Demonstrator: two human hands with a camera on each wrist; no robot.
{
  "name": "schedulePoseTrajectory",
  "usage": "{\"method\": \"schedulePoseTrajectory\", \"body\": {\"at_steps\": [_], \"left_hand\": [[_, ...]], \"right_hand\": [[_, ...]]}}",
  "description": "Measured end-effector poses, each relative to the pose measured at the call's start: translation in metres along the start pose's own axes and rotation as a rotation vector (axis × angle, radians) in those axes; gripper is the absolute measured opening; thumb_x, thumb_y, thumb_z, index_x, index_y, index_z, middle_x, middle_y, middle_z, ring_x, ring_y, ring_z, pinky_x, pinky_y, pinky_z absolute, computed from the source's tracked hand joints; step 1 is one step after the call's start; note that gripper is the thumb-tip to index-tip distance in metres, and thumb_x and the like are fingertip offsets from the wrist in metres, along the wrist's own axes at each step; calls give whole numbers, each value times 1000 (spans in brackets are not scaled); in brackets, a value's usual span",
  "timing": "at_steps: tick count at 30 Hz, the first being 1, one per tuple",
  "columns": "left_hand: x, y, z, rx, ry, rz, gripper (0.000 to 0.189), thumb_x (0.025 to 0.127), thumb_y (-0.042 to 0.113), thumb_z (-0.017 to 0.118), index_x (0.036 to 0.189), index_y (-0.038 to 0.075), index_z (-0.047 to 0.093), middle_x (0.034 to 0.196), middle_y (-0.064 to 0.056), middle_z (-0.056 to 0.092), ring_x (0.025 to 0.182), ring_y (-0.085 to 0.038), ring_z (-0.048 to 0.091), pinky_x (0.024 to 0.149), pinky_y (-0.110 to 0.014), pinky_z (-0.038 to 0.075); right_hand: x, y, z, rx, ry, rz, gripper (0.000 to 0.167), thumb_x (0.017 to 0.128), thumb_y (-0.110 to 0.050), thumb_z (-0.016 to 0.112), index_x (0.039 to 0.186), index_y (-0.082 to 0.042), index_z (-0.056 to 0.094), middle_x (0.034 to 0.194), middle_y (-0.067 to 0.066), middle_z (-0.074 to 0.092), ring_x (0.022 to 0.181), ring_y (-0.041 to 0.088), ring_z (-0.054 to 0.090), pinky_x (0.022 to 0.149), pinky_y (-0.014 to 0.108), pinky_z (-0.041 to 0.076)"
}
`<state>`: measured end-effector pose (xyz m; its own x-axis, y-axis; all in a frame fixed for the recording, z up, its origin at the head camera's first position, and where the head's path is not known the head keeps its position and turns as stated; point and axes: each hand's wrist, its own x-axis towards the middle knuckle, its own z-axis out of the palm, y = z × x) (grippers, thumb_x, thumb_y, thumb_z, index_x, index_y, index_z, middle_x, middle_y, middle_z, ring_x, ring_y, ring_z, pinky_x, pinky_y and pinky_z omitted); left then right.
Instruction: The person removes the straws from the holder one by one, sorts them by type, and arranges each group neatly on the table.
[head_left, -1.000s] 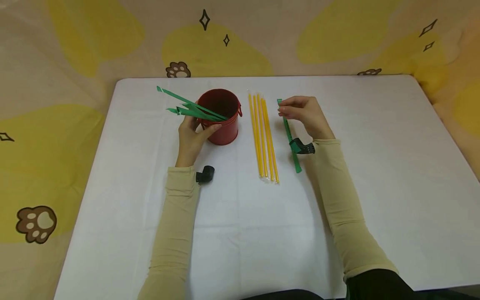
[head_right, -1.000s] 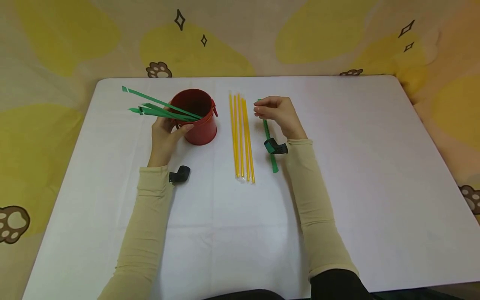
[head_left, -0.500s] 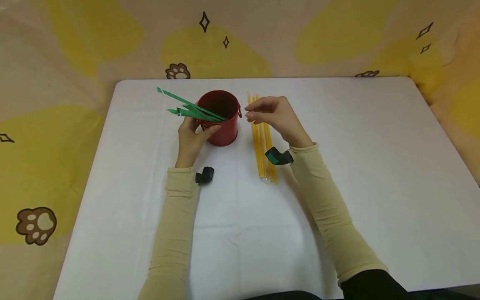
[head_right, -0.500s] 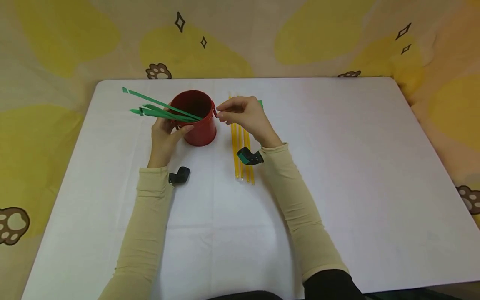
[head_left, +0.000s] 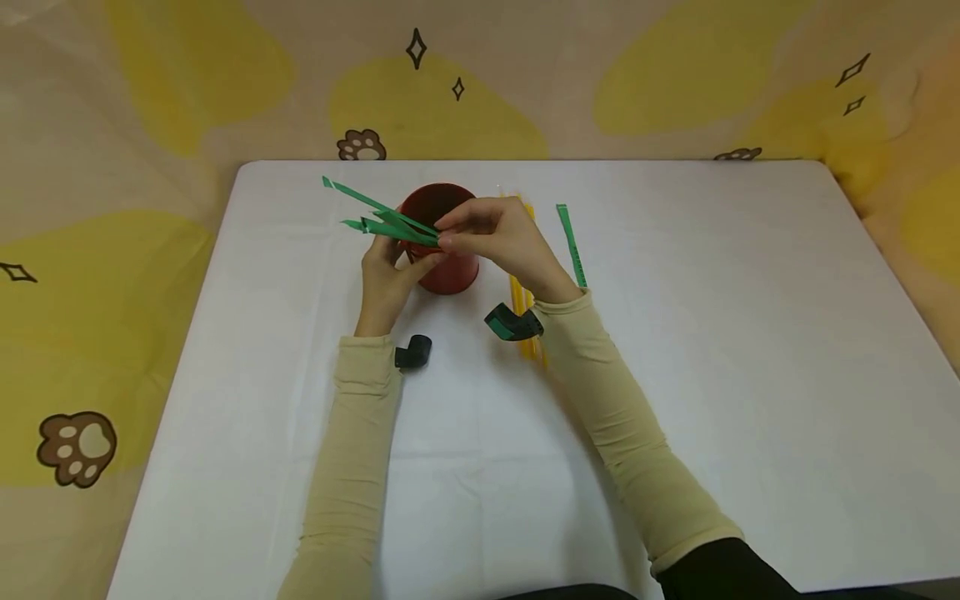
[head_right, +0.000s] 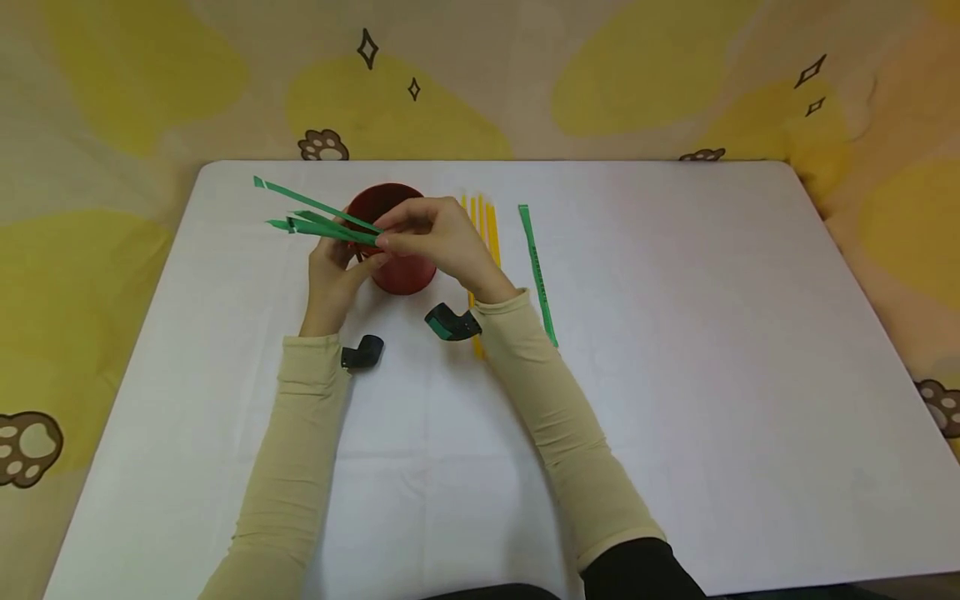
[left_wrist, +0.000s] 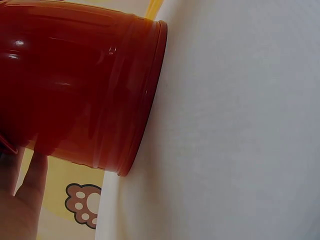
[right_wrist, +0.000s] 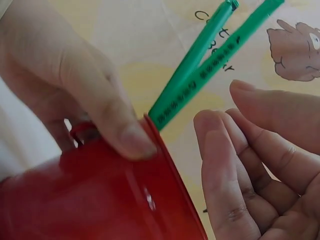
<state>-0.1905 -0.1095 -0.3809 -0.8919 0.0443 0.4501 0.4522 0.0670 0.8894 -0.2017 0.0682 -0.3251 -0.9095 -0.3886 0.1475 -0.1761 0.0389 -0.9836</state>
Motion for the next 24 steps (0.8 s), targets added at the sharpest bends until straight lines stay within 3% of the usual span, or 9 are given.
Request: {"method": "schedulePoseTrajectory", "body": {"at_steps": [10, 14, 19, 24], "left_hand": [[-1, 3, -1, 20, -1, -53, 55, 80, -5, 71, 129, -10, 47, 124, -25, 55, 120, -28, 49, 106, -34, 38], [-1, 2, -1, 40, -8, -20, 55, 80, -5, 70, 129, -11, 46, 123, -26, 55, 116, -21, 52, 105, -33, 39], [0, -1, -1, 4, 3, -1, 52, 80, -10, 69, 126, -14, 47, 114, -23, 57, 99, -8, 54, 96, -31, 43], [-1, -2, 1, -4, 19, -12, 52, 79, -11, 69, 126, -15, 47, 115, -24, 57, 104, -11, 54, 101, -34, 42]], "right_hand": [[6, -1, 15, -137, -3, -84, 23, 79, 1, 74, 99, 8, 67, 88, 14, 68, 76, 21, 65, 69, 32, 56], [6, -1, 17, -181, 4, -86, 18, 78, 0, 75, 95, 4, 69, 87, 11, 68, 73, 19, 65, 68, 30, 55], [6, -1, 21, -238, 11, -94, 15, 77, -2, 77, 91, 2, 70, 87, 8, 68, 75, 16, 64, 70, 27, 54], [6, 2, 25, -332, 43, -157, 17, 76, -4, 78, 89, 1, 71, 87, 7, 67, 77, 12, 62, 68, 24, 54]]}}
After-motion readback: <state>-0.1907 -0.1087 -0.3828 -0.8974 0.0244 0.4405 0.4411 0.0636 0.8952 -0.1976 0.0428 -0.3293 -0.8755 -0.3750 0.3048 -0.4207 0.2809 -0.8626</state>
